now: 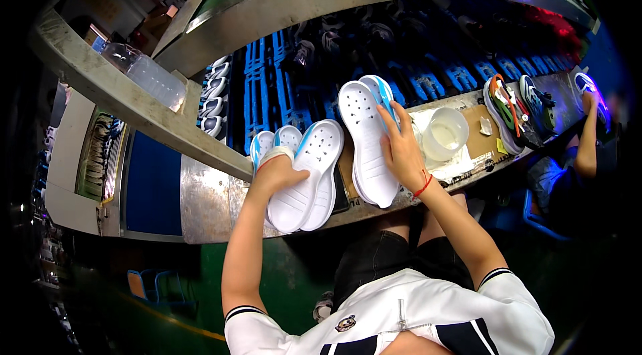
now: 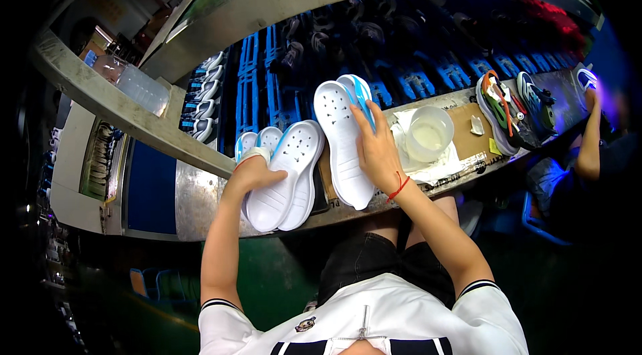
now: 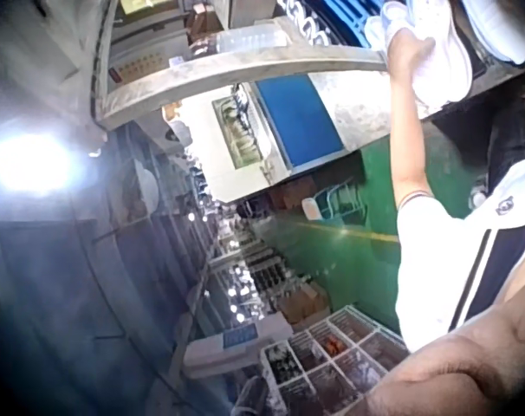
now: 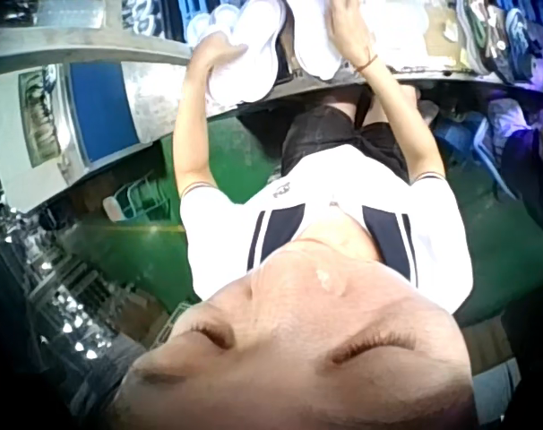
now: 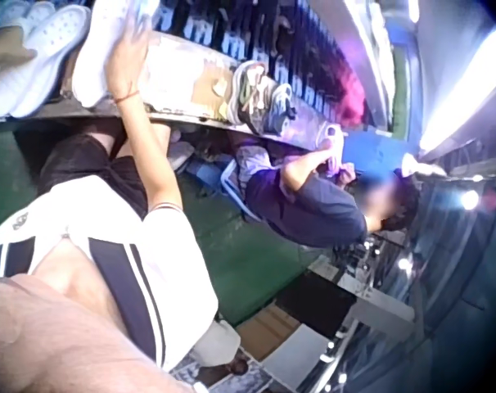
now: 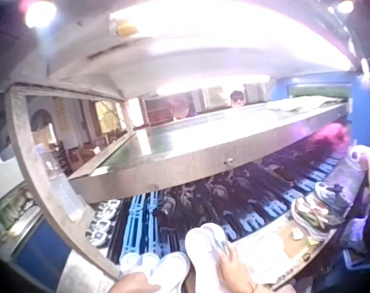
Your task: The person applies a liquid adhesive to the perimeter and inner surface of white shoe soles using a small brush, handling several soles from a stack and placing them onto a conveyor belt.
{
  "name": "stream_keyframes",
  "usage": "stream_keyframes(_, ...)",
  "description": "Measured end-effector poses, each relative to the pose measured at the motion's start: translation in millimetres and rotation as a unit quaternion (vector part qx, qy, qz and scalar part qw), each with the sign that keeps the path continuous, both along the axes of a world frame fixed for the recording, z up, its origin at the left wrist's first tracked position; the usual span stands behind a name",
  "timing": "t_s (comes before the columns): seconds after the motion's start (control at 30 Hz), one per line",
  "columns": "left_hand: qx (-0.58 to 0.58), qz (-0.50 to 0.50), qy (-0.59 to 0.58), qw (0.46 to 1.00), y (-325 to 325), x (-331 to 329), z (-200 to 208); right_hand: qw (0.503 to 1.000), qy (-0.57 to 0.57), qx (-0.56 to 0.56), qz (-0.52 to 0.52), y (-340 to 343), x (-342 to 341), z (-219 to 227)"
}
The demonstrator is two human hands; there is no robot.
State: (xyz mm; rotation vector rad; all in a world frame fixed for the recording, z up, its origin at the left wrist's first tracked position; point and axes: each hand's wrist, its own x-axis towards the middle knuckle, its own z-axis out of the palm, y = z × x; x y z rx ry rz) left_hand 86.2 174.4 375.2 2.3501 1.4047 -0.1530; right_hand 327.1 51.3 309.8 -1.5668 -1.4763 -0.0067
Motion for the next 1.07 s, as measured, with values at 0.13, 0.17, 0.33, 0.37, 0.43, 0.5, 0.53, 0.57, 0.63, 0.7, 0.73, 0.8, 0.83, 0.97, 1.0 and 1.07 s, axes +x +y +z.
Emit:
stream_keyframes(0.13, -0.093, 0.045, -0.023, 0.994, 11, -3, -4, 0.999, -0.019, -0.027, 0.001, -6, -3, 7)
stream_keyframes(0.17, -0.107, 0.048, -0.034, 0.992, 14, -2, -6, 0.998, -0.043, -0.036, -0.011, -9, -2, 9)
stream_keyframes(0.33, -0.136, 0.072, -0.084, 0.984, 13, -1, -11, 0.990, -0.141, 0.002, 0.010, -23, -10, 18)
stream_keyframes(0.37, -0.159, 0.077, -0.103, 0.979, 15, -6, -13, 0.992, -0.027, -0.022, 0.122, -29, -21, 26)
stream_keyframes(0.43, -0.207, 0.078, -0.141, 0.965, 20, -10, -17, 0.950, 0.159, -0.065, 0.259, -40, -57, 29)
stream_keyframes(0.5, -0.200, 0.084, -0.141, 0.966, 23, -12, -23, 0.930, 0.224, -0.111, 0.271, -44, -95, 12)
stream_keyframes(0.53, -0.195, 0.087, -0.140, 0.967, 23, -13, -23, 0.933, 0.219, -0.138, 0.249, -42, -108, 2)
stream_keyframes(0.57, -0.200, 0.097, -0.153, 0.963, 22, -13, -22, 0.930, 0.231, -0.182, 0.222, -34, -115, -8)
stream_keyframes(0.63, -0.207, 0.111, -0.177, 0.956, 21, -10, -19, 0.912, 0.340, -0.128, 0.189, -15, -121, -34)
stream_keyframes(0.7, -0.240, 0.126, -0.214, 0.939, 19, -13, -20, 0.893, 0.407, -0.093, 0.167, -4, -125, -37)
stream_keyframes(0.73, -0.256, 0.133, -0.232, 0.929, 17, -15, -20, 0.895, 0.406, -0.086, 0.166, -3, -128, -38)
stream_keyframes(0.8, -0.280, 0.126, -0.269, 0.913, 13, -21, -16, 0.899, 0.400, -0.073, 0.161, 0, -129, -32)
stream_keyframes(0.83, -0.292, 0.123, -0.287, 0.904, 10, -23, -13, 0.897, 0.403, -0.062, 0.171, 0, -127, -28)
stream_keyframes(0.97, -0.323, 0.146, -0.414, 0.838, -5, -25, -11, 0.885, 0.414, -0.046, 0.209, 0, -122, -15)
stream_keyframes(1.0, -0.308, 0.141, -0.419, 0.842, -6, -26, -9, 0.882, 0.417, -0.048, 0.216, -2, -120, -13)
stream_keyframes(1.07, -0.277, 0.133, -0.430, 0.849, -6, -34, -1, 0.860, 0.450, -0.052, 0.234, -8, -124, -8)
